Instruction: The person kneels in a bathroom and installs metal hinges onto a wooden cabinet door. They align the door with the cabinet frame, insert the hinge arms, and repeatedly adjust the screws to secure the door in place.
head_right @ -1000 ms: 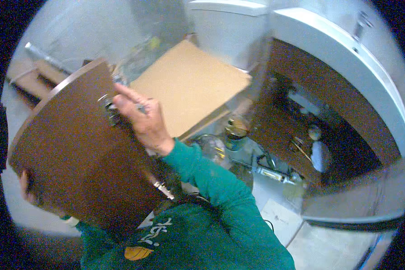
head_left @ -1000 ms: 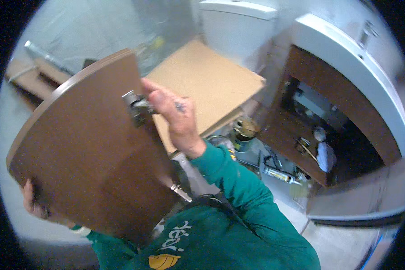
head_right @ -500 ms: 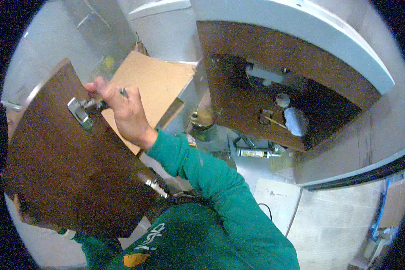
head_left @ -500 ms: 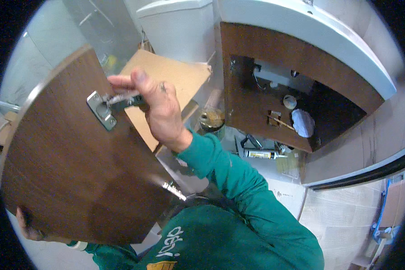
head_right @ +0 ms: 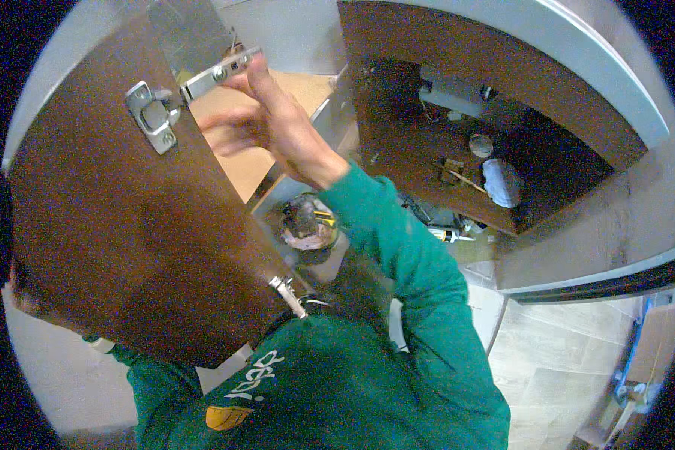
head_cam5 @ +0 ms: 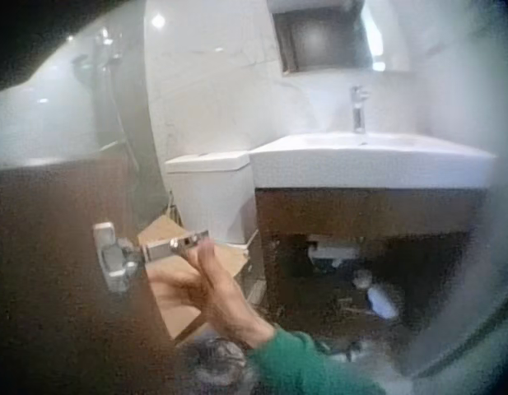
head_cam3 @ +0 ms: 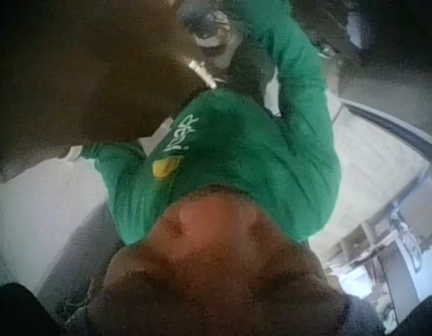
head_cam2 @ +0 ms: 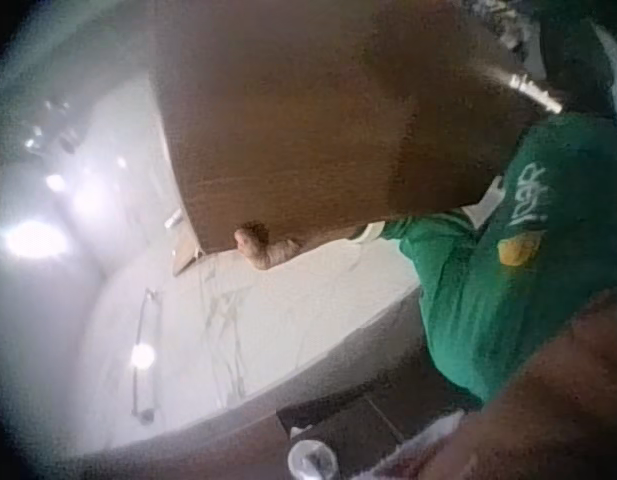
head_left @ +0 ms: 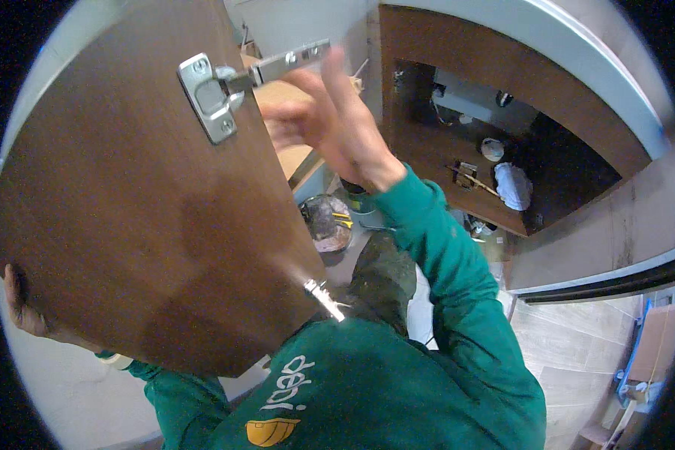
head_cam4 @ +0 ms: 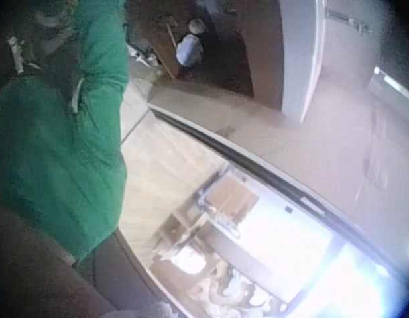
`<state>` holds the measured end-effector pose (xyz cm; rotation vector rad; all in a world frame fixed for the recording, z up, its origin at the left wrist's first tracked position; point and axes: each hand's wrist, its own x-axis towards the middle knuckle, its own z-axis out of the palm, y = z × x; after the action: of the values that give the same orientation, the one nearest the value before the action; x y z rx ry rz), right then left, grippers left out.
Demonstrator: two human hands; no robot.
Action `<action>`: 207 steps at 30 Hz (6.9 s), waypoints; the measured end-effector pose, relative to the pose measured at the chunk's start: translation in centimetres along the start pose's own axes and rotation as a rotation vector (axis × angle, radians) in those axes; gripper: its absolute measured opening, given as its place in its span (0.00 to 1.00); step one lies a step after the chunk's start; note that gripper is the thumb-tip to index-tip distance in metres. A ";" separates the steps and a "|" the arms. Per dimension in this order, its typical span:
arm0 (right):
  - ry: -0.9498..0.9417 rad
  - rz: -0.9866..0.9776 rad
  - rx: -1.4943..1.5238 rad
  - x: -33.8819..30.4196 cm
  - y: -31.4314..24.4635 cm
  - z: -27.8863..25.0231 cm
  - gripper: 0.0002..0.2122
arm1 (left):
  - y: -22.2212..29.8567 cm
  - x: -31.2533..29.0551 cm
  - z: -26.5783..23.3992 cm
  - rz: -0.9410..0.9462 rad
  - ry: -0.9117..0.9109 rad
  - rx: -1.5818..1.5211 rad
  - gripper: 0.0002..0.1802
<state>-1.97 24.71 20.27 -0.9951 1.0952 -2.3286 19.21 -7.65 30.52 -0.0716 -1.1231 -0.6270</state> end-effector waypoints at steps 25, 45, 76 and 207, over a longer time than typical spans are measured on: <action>-0.295 0.437 -0.407 -16.0 12.6 -1.2 0.37 | 0.4 -3.2 -2.8 -0.046 -0.126 0.089 0.19; -0.442 0.388 0.156 -16.0 15.6 -4.6 0.29 | -0.9 -10.7 0.6 -0.372 -0.467 0.084 0.19; 0.540 1.146 -1.682 -24.2 5.7 -44.3 0.49 | -0.9 -16.2 2.3 -0.577 -0.696 0.154 0.19; 0.096 -0.121 -0.043 -15.0 1.8 -13.2 0.24 | 18.6 -29.0 -9.4 -0.669 -0.194 -0.026 0.28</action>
<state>-1.40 39.18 6.38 -0.9994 1.1559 -2.4822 28.05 16.88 6.19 0.2365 -1.3301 -1.2499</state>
